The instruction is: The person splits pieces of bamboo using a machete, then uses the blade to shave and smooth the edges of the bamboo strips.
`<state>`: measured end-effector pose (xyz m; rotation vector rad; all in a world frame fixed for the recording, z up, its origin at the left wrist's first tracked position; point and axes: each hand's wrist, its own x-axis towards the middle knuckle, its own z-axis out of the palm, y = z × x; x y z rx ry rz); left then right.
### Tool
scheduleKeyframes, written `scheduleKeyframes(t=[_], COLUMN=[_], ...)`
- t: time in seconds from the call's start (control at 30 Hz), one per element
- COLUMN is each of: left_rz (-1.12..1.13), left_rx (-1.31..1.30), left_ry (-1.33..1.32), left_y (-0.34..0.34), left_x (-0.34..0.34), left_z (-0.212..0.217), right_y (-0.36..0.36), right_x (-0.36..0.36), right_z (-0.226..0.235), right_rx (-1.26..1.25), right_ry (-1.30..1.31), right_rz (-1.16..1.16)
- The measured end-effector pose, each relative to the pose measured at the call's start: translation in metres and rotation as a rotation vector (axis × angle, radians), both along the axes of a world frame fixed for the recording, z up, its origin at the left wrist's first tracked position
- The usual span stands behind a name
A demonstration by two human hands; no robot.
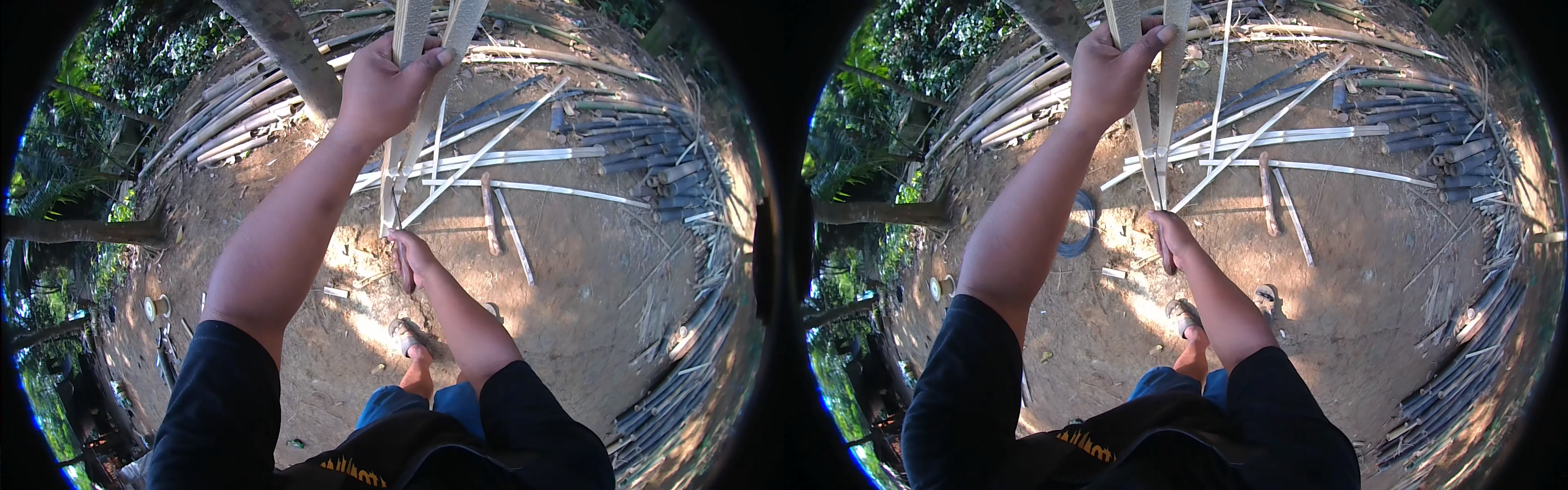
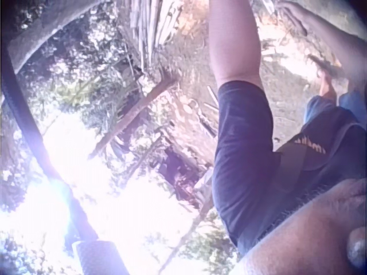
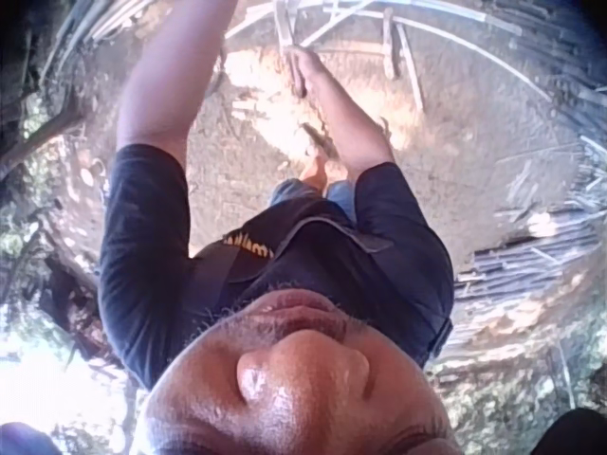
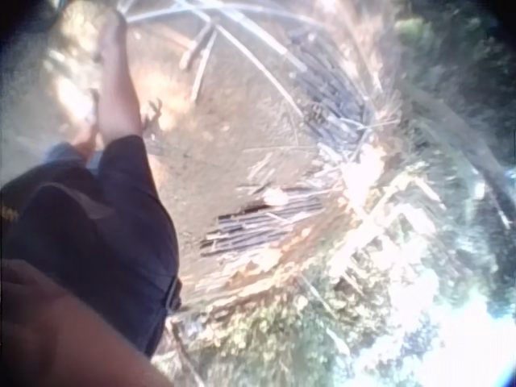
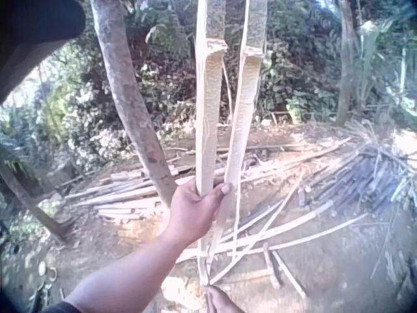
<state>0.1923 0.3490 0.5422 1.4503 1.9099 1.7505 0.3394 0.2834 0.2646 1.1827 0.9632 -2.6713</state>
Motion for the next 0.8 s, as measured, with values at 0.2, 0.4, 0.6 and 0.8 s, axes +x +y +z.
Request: scheduleKeyframes(t=[0.2, 0.4, 0.6, 0.8], left_rz=[-0.004, -0.156, -0.181, -0.066], left_rx=[0.035, 0.152, 0.129, 0.139], left_ry=[0.026, 0.117, 0.152, 0.15], left_y=[0.015, 0.029, 0.045, 0.073], left_x=[0.042, 0.103, 0.135, 0.124], left_z=[-0.014, -0.028, -0.039, -0.046], right_y=[0.013, 0.014, 0.024, 0.05], right_x=[0.021, 0.051, 0.073, 0.071], right_z=[-0.001, -0.01, -0.023, -0.009], right_rx=[-0.051, 0.413, 0.87, 0.956], right_ry=[-0.023, -0.312, -0.593, -0.657], right_rz=[-0.008, 0.172, 0.292, 0.391])
